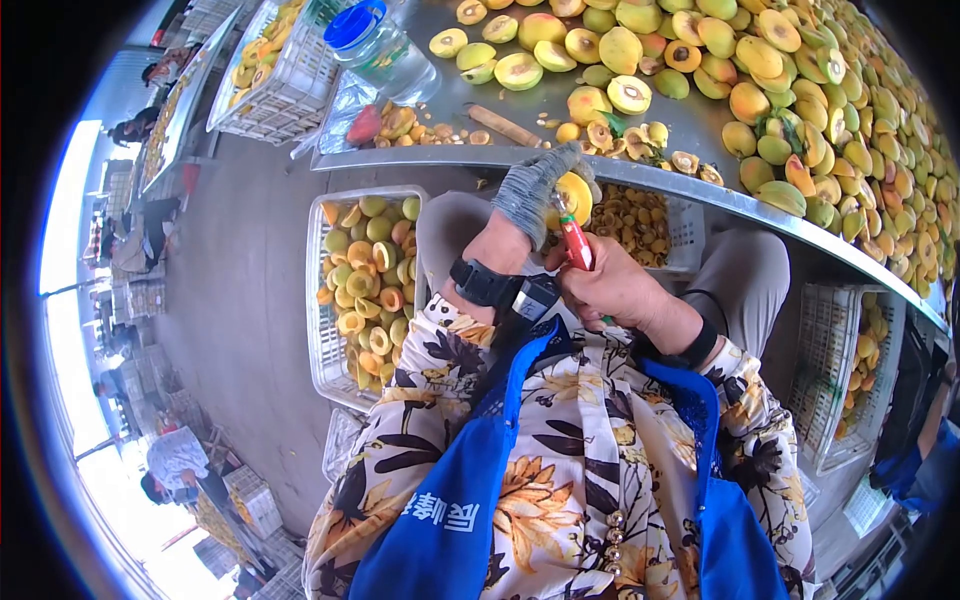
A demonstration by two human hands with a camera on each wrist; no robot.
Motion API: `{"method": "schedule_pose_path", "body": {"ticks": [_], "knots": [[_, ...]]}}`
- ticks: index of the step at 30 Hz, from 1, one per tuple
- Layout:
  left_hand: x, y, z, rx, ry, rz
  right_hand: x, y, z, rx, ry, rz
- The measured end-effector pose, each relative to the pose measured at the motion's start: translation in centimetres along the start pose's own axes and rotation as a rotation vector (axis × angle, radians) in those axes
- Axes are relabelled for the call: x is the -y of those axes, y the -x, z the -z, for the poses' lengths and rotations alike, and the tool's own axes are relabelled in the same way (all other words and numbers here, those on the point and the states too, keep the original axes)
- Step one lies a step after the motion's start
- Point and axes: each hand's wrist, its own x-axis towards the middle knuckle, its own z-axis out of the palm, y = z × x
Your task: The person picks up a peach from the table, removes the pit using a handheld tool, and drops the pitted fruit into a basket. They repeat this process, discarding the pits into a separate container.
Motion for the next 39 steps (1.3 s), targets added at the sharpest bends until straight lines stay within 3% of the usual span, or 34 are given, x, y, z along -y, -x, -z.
{"method": "schedule_pose_path", "body": {"ticks": [2, 4, 6, 8, 9, 10, 12, 14, 16, 17, 19, 20, 22, 23, 24, 26, 28, 32, 34, 35, 36, 38, 39], "knots": [[0.4, -0.1, 0.0, -0.049, -0.035, -0.074, -0.1, -0.1, 0.3, 0.024, -0.046, -0.002], [0.6, 0.1, 0.3, -0.036, -0.429, -0.302, -0.3, -0.1, 0.8, 0.069, 0.007, 0.024], [0.1, 0.6, -0.4, -0.024, -0.419, -0.301, -0.1, 0.2, 0.7, 0.079, 0.0, 0.019], [0.1, 0.3, -0.8, -0.145, -0.429, -0.527, 0.2, 0.2, 0.4, 0.088, -0.119, -0.012], [-0.6, 1.0, -1.3, -0.028, -0.142, -0.339, 0.2, 0.0, 0.3, 0.091, -0.109, -0.019], [-0.5, 0.9, -1.0, -0.037, -0.132, -0.341, -0.2, -0.2, 0.1, 0.051, -0.005, 0.013], [-0.7, 0.2, -0.3, -0.12, -0.02, 0.035, -0.3, -0.3, 0.0, 0.012, 0.104, 0.046], [-0.2, -0.1, 0.4, -0.135, -0.063, 0.055, -0.1, -0.2, -0.2, -0.043, 0.194, 0.018], [1.6, -0.8, 1.7, 0.044, -0.596, -0.658, 0.1, -0.1, 0.2, -0.003, 0.135, 0.005], [1.3, -0.4, 1.3, 0.037, -0.59, -0.658, 0.1, 0.0, 0.4, 0.038, 0.069, -0.007], [0.2, 0.5, 0.1, -0.089, -0.589, -0.404, 0.2, 0.4, 0.2, 0.091, -0.079, -0.062], [0.6, 0.1, 0.5, -0.097, -0.582, -0.408, 0.3, 0.5, 0.2, 0.139, -0.23, -0.109], [1.4, -1.0, 1.6, -0.068, -0.873, -0.55, 0.4, 0.5, 0.7, 0.18, -0.291, -0.146], [0.5, -0.2, 0.1, -0.094, -0.336, -0.296, 0.3, 0.4, 0.9, 0.218, -0.362, -0.174], [0.7, -0.4, 0.0, -0.098, -0.33, -0.305, 0.2, 0.2, 1.0, 0.221, -0.352, -0.177], [1.5, -0.8, 0.2, -0.026, 0.287, 0.066, -0.2, 0.0, 0.9, 0.223, -0.304, -0.133], [2.1, -1.3, 0.3, -0.038, 0.303, -0.011, 0.0, 0.1, 0.8, 0.211, -0.289, -0.124], [-0.1, 1.1, -1.5, -0.011, 0.414, 0.039, 0.2, 0.4, 0.6, 0.263, -0.324, -0.006], [-1.4, 3.0, -3.0, -0.199, 0.448, 0.028, 0.6, 0.3, 1.0, 0.315, -0.34, 0.059], [1.2, 2.3, -2.0, -0.151, 0.049, -0.441, 1.0, 0.4, 0.9, 0.28, -0.335, 0.107], [1.2, 1.7, -1.2, -0.147, 0.042, -0.444, 1.6, 0.5, 0.9, 0.245, -0.328, 0.157], [0.4, 0.9, 0.4, -0.215, 0.449, 0.091, 2.0, 1.3, 1.4, 0.226, -0.307, 0.232], [-0.2, 1.5, 0.6, -0.185, 0.392, 0.034, 2.3, 1.9, 1.6, 0.221, -0.291, 0.249]]}}
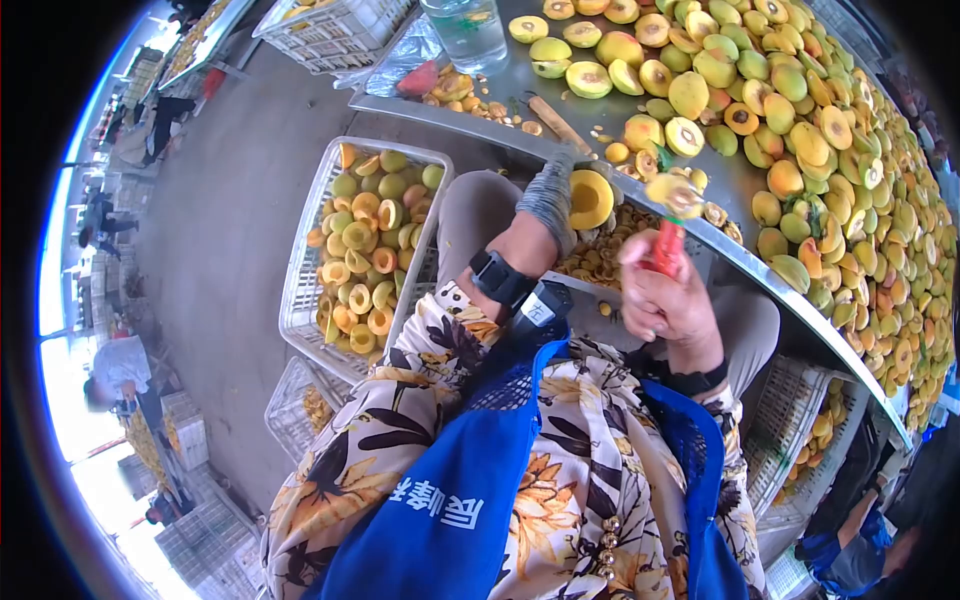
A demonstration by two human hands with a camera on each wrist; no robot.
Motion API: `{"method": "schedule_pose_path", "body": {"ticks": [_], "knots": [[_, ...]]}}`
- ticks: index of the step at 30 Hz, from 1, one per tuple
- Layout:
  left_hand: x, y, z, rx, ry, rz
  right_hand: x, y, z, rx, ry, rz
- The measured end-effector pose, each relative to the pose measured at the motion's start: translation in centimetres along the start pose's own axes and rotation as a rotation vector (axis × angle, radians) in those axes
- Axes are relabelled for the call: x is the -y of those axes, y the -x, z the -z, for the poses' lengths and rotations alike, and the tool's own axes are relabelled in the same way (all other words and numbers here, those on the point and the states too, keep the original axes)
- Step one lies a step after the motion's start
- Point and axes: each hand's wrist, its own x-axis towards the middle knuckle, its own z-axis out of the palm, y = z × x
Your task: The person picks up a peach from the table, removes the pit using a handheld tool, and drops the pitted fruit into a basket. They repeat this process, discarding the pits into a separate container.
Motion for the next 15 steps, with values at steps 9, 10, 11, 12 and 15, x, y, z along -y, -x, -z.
{"method": "schedule_pose_path", "body": {"ticks": [9, 10, 11, 12, 15], "knots": [[-7.9, 6.1, 12.7, -0.473, -0.022, -0.531, -6.4, 0.1, 10.6, -0.476, 1.72, 0.089], [-9.1, 6.9, 16.7, -0.551, -0.115, -0.475, -6.5, 0.5, 9.7, -0.566, 1.42, -0.18], [-10.3, 7.3, 21.5, -0.769, -0.659, -0.503, -6.7, 0.7, 9.4, -0.592, 1.411, -0.183], [-10.9, 8.8, 21.7, -0.943, -1.259, -0.379, -6.7, 0.6, 9.1, -0.554, 1.542, -0.033], [-11.3, 7.4, 21.4, -0.968, -1.717, -0.498, -6.3, 0.0, 8.4, -0.551, 1.663, 0.092]]}}
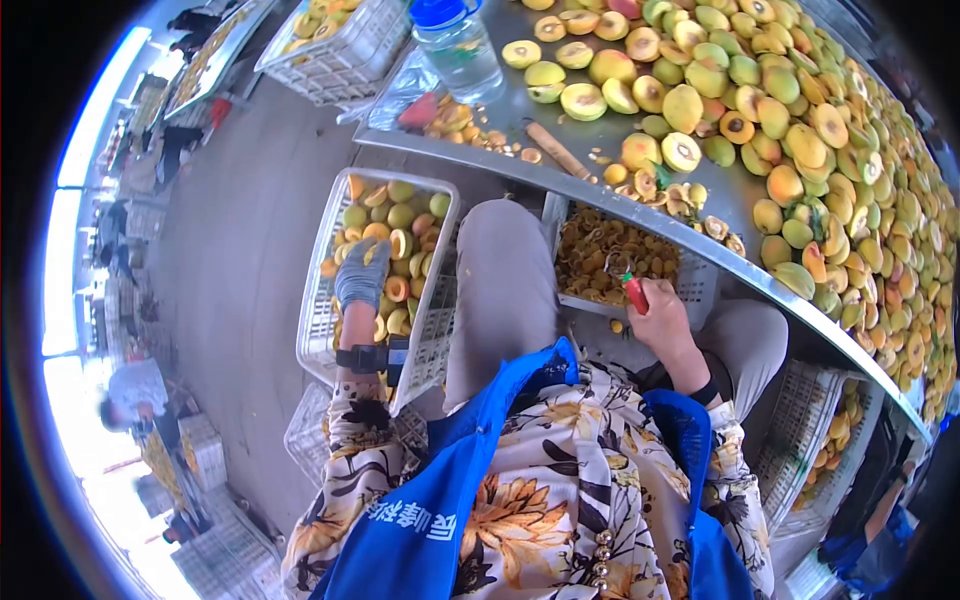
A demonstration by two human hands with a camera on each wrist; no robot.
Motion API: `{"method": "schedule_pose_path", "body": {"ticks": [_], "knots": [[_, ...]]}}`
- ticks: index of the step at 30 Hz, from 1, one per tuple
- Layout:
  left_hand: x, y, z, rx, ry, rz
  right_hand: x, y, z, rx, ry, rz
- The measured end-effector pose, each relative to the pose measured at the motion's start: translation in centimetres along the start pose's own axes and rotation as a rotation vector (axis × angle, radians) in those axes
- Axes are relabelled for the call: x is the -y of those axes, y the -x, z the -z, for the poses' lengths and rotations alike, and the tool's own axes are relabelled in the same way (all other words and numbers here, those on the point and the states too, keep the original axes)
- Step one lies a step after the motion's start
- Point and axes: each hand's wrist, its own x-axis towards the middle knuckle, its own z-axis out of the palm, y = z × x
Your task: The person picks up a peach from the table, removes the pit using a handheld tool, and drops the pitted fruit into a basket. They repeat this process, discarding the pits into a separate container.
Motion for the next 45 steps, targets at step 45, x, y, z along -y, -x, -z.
{"method": "schedule_pose_path", "body": {"ticks": [45], "knots": [[-25.3, 5.5, -9.3, 0.254, 0.754, -1.218, 6.2, -0.3, 5.3, -0.096, -0.438, -0.04]]}}
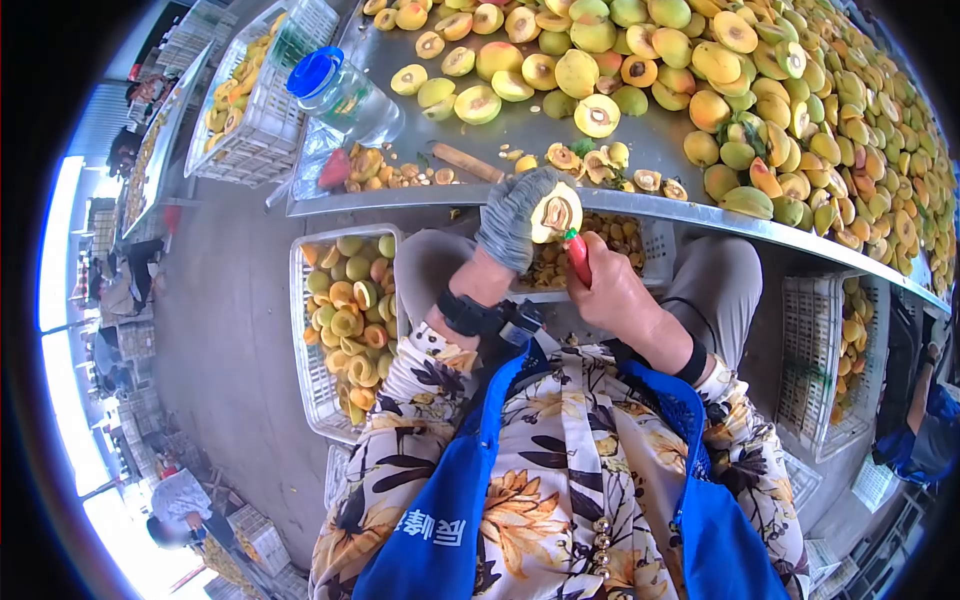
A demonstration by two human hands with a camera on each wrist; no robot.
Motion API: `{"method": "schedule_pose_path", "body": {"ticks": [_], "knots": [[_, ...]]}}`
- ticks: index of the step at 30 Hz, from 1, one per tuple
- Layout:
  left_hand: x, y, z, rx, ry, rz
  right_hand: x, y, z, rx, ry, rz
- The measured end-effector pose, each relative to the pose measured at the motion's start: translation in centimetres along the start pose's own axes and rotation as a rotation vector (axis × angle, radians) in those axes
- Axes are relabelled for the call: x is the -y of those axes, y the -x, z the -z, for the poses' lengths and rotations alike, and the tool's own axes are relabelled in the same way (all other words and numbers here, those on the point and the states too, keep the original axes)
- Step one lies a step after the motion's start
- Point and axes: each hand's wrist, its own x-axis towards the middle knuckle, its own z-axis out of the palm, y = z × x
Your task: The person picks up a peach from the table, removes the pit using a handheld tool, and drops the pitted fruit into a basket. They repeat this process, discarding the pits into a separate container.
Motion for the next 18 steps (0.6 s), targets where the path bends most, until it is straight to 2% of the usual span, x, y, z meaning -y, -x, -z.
{"method": "schedule_pose_path", "body": {"ticks": [1, 3, 4, 5, 7, 8, 9, 11, 12, 13, 15, 17, 18], "knots": [[0.6, 0.0, 0.3, 0.002, 0.002, 0.004, -0.1, 0.1, 0.0, 0.002, -0.001, -0.004], [0.4, -0.8, 1.3, 0.325, 0.835, 0.665, -0.7, 0.1, 0.2, 0.143, 0.088, -0.005], [-0.3, -1.6, 2.0, 0.444, 0.714, 0.44, -0.9, 0.2, 0.1, 0.142, 0.088, -0.006], [0.0, -1.6, 2.0, 0.444, 0.714, 0.44, -1.2, 0.1, -0.1, 0.166, 0.095, 0.01], [0.7, -1.3, 2.0, 0.501, 0.904, 0.662, -1.5, 0.0, 0.1, 0.196, 0.098, 0.027], [0.7, -1.1, 1.6, 0.382, 1.16, 0.893, -1.7, -0.3, 0.5, 0.204, 0.079, 0.028], [0.3, -1.1, 1.4, 0.386, 1.158, 0.894, -1.7, -0.6, 0.7, 0.21, 0.061, 0.029], [-0.5, -1.2, 0.9, 0.077, 1.297, 1.088, -1.2, -0.7, 0.6, 0.136, 0.045, 0.049], [-0.5, -1.1, 0.6, 0.08, 1.295, 1.085, -0.8, -0.8, 0.4, 0.069, 0.02, 0.009], [-0.1, -0.7, 0.1, 0.016, 1.133, 0.966, -0.6, -0.9, 0.3, 0.003, -0.005, -0.031], [-0.4, -0.2, -0.2, -0.104, 0.813, 0.732, -0.8, -1.0, 0.1, -0.011, -0.002, -0.044], [0.0, 0.4, -0.3, -0.045, 0.71, 0.713, -1.0, -0.9, 0.0, -0.024, 0.002, -0.061], [0.5, 0.7, -0.8, -0.105, 0.731, 0.701, -1.0, -0.8, 0.0, -0.02, 0.0, -0.042]]}}
